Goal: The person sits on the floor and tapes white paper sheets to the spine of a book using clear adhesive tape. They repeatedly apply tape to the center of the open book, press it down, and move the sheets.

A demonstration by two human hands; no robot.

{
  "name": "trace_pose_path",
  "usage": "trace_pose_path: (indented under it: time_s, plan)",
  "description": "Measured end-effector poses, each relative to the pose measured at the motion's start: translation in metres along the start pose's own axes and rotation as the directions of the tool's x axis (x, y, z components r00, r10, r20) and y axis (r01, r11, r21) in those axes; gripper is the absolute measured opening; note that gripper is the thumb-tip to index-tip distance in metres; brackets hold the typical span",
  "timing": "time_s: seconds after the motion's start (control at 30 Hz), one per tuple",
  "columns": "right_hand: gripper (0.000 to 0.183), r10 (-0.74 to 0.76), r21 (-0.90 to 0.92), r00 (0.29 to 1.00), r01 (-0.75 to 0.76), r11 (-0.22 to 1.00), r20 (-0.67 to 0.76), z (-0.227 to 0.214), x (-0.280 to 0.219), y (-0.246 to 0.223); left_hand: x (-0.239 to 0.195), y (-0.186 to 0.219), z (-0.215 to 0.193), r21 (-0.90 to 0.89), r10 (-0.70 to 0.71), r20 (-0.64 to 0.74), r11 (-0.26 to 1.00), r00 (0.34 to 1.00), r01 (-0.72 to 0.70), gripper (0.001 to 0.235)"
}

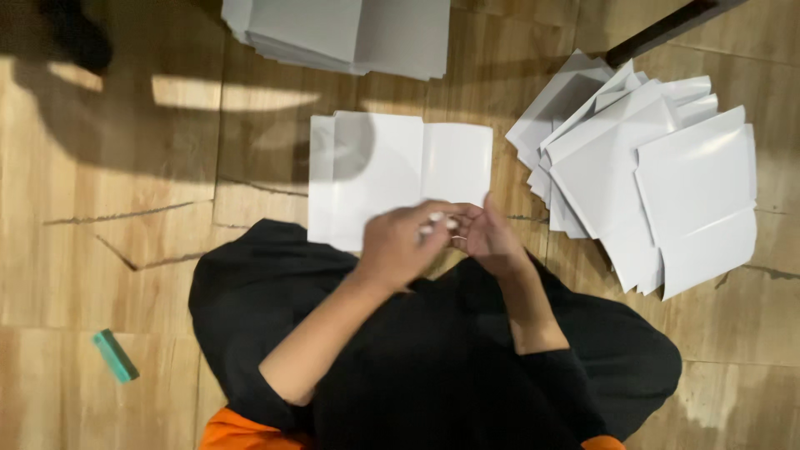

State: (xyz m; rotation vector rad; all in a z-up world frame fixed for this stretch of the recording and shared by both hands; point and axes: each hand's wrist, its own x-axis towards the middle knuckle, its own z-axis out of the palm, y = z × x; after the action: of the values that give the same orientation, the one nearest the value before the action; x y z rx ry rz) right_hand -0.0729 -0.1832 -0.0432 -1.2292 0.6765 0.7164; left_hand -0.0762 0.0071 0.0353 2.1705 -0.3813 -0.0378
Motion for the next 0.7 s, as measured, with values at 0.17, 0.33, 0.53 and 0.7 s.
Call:
trace_pose_path:
  time_s: [0.17,0.33,0.53,0.7]
  plan:
    - [0.014,-0.261,0.202,0.946,0.222,0.954,0.191,-0.077,0.058,0.017,0.041,-0.037,0.013,-0.156,-0.266,0.029,0.951,0.963,0.268,0.017]
    - [0.017,-0.311,-0.119,0.951,0.308,0.944,-0.004,-0.077,0.073,-0.033,0.087,-0.063,0.025,-0.026,-0.292,0.121,0.955,0.949,0.297,0.017]
    - [0.028,-0.385,-0.267,0.914,0.343,0.901,-0.125,-0.086,0.135,-0.076,0.144,-0.120,0.048,0.247,-0.381,0.189,0.911,0.905,0.331,0.013]
    - [0.048,-0.405,-0.264,0.896,0.353,0.898,-0.182,-0.100,0.187,-0.068,0.168,-0.157,0.076,0.385,-0.457,0.201,0.850,0.866,0.359,0.010]
